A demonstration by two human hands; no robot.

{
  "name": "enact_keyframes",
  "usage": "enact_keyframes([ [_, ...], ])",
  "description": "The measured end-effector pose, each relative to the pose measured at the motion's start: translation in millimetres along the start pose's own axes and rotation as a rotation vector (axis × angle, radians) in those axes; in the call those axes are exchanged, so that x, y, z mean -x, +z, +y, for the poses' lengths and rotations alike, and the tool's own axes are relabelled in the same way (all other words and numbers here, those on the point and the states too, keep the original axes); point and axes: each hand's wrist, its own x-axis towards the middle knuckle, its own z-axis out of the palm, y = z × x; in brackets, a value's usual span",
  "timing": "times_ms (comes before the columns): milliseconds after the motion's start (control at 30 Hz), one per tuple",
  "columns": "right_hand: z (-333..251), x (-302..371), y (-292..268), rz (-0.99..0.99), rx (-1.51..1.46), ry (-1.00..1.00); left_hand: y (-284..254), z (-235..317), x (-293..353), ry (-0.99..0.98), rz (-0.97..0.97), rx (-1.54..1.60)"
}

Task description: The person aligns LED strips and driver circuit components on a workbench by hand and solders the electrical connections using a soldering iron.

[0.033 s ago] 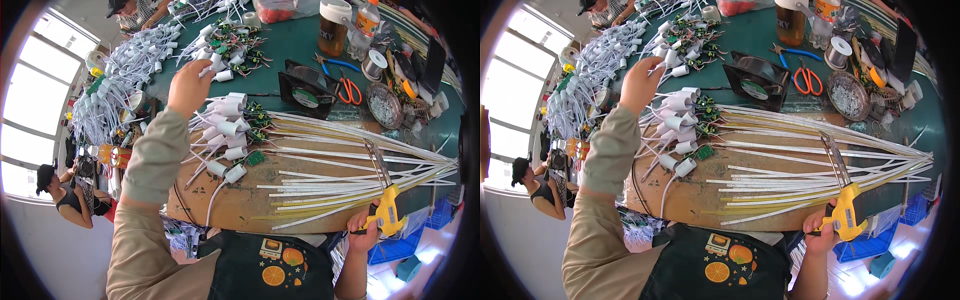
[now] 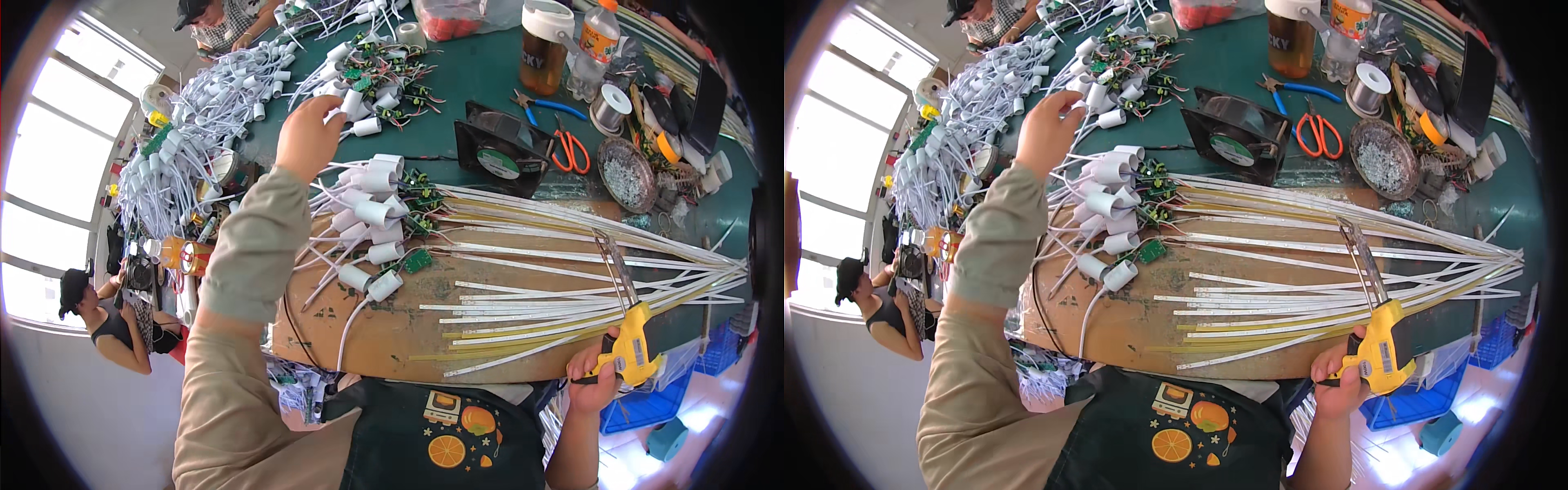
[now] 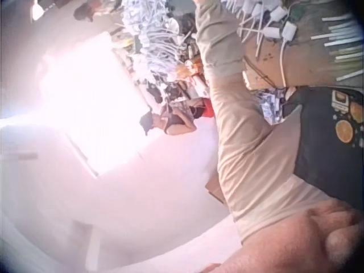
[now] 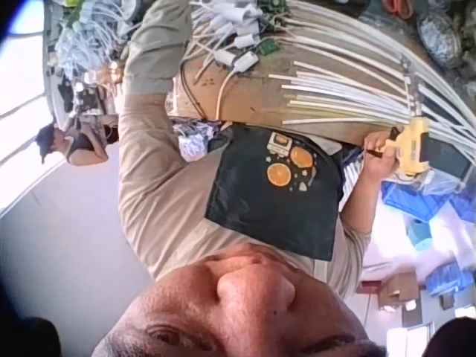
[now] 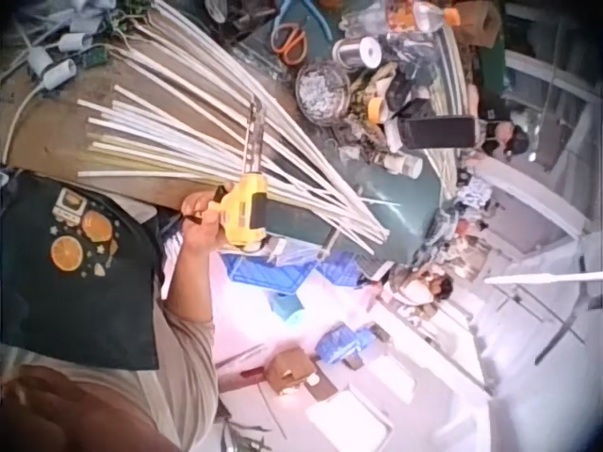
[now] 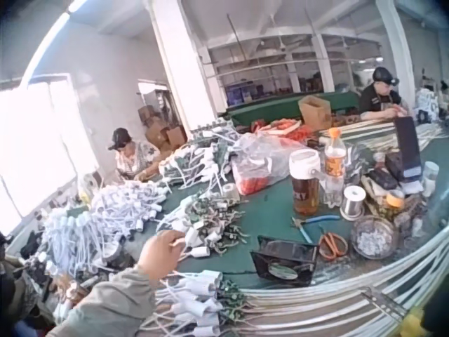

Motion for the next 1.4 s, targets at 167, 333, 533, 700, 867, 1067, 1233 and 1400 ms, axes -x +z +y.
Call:
enact_keyframes([
  [167,-1,2,0,0.046,0.03,-0.019,32,-13,-38,-0.065,-0.082,0.004],
  [333,-1,4,0,0.063,0.034,-0.008,55,-12,-49,-0.016,-0.047,-0.172],
  [533,-3,2,4,0.048,0.036,0.009,29,-9,-62,0.058,-0.062,-0.104],
  [700,-3,2,2,0.035,0.016,0.005,-20,11,-68,-0.067,-0.216,-0.015],
  [867,-4,1,2,0.031,-0.005,0.022,-34,8,-65,0.054,-0.121,-0.131],
  [1067,-3,2,-2,0.018,-0.021,0.019,-40,7,-78,0.076,0.158,0.061],
  [1233,-4,0,1,0.003,-0.005,0.009,-73,13,-82,0.144,0.264,0.053],
  [1400,-5,0,2,0.017,0.023,0.012,-122,78,-27,0.372,0.029,-0.033],
])
